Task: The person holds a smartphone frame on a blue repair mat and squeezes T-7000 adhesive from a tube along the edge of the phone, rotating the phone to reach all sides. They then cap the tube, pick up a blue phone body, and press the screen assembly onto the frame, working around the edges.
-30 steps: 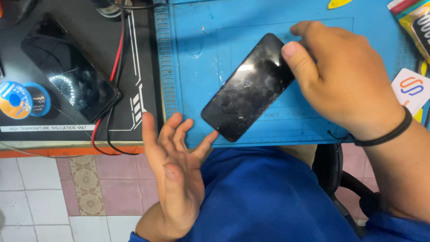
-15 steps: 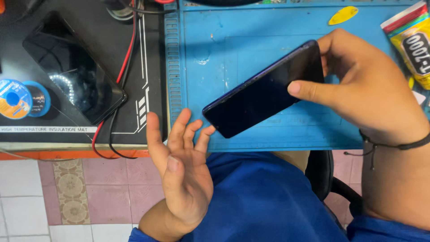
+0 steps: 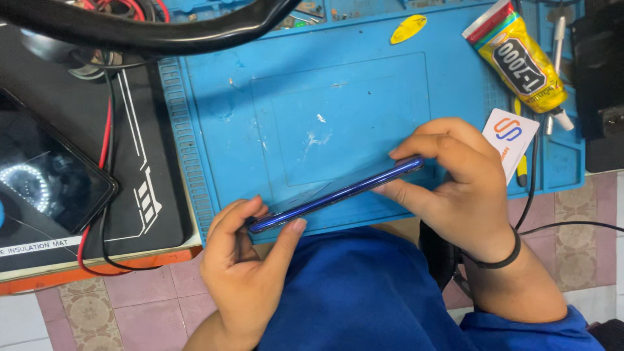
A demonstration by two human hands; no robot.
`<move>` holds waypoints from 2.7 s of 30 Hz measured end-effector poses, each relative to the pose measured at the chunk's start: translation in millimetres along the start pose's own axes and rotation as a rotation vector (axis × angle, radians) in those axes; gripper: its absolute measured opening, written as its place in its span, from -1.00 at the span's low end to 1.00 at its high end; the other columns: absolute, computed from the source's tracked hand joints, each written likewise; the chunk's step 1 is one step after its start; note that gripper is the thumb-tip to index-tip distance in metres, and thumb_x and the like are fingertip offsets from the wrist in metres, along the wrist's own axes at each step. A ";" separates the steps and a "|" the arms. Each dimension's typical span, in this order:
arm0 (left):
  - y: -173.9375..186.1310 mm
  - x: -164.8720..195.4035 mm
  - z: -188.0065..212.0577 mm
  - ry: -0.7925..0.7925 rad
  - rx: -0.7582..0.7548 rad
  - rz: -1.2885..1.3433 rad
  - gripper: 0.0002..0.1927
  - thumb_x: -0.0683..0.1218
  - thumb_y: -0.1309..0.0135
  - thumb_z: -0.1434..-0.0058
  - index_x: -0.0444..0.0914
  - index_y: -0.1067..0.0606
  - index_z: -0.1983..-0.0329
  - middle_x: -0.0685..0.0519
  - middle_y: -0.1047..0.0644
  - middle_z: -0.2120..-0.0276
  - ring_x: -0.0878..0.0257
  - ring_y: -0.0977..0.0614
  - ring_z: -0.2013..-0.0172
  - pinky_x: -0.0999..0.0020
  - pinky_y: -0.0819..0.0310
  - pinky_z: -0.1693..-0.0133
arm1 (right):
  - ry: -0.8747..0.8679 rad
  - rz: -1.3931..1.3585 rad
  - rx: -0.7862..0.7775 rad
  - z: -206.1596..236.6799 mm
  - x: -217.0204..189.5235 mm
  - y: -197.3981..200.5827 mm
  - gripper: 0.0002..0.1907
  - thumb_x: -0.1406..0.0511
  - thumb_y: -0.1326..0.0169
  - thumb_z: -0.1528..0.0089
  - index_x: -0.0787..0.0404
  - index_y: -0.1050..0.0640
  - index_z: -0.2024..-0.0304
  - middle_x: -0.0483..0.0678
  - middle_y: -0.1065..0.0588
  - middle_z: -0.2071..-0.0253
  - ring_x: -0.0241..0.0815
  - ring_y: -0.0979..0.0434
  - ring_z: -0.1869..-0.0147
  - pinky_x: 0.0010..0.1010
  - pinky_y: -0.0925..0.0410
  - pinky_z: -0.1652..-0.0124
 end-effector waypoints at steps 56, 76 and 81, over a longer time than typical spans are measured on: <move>-22.4 3.6 -23.5 -0.063 -0.128 -0.067 -0.57 -0.40 -0.35 -0.06 -0.36 -0.45 0.04 -0.10 -0.53 0.07 0.18 -0.61 0.03 0.35 -0.58 -0.04 | 0.038 -0.143 -0.145 -6.9 36.2 19.1 -0.64 0.35 -0.40 -0.07 0.28 -0.57 0.13 -0.01 -0.60 0.16 -0.10 -0.62 0.05 -0.37 -0.45 0.04; -13.0 28.1 -36.4 0.061 -0.324 0.303 -0.63 -0.39 -0.32 -0.19 -0.38 -0.49 -0.02 -0.08 -0.55 0.07 0.25 -0.61 0.03 0.36 -0.55 -0.05 | -0.256 -0.521 -0.089 20.4 30.9 18.6 -0.69 0.52 -0.30 -0.14 0.37 -0.53 0.09 0.07 -0.59 0.16 -0.18 -0.61 0.05 -0.40 -0.45 0.00; -24.5 -8.8 -34.0 0.345 -0.208 0.495 -0.68 -0.39 -0.19 -0.26 -0.40 -0.42 -0.04 -0.12 -0.64 0.13 0.23 -0.66 0.11 0.34 -0.55 0.00 | -0.374 -0.779 0.177 35.7 15.8 9.1 -0.48 0.57 -0.22 -0.25 0.32 -0.35 -0.21 0.11 -0.53 -0.07 -0.21 -0.55 -0.16 -0.42 -0.40 -0.20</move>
Point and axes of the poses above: each hand's wrist, its own z-axis away from the middle knuckle, its own y-axis out of the back of the hand, x = y × z, the point moved 3 cm from there along -z, towards the middle knuckle
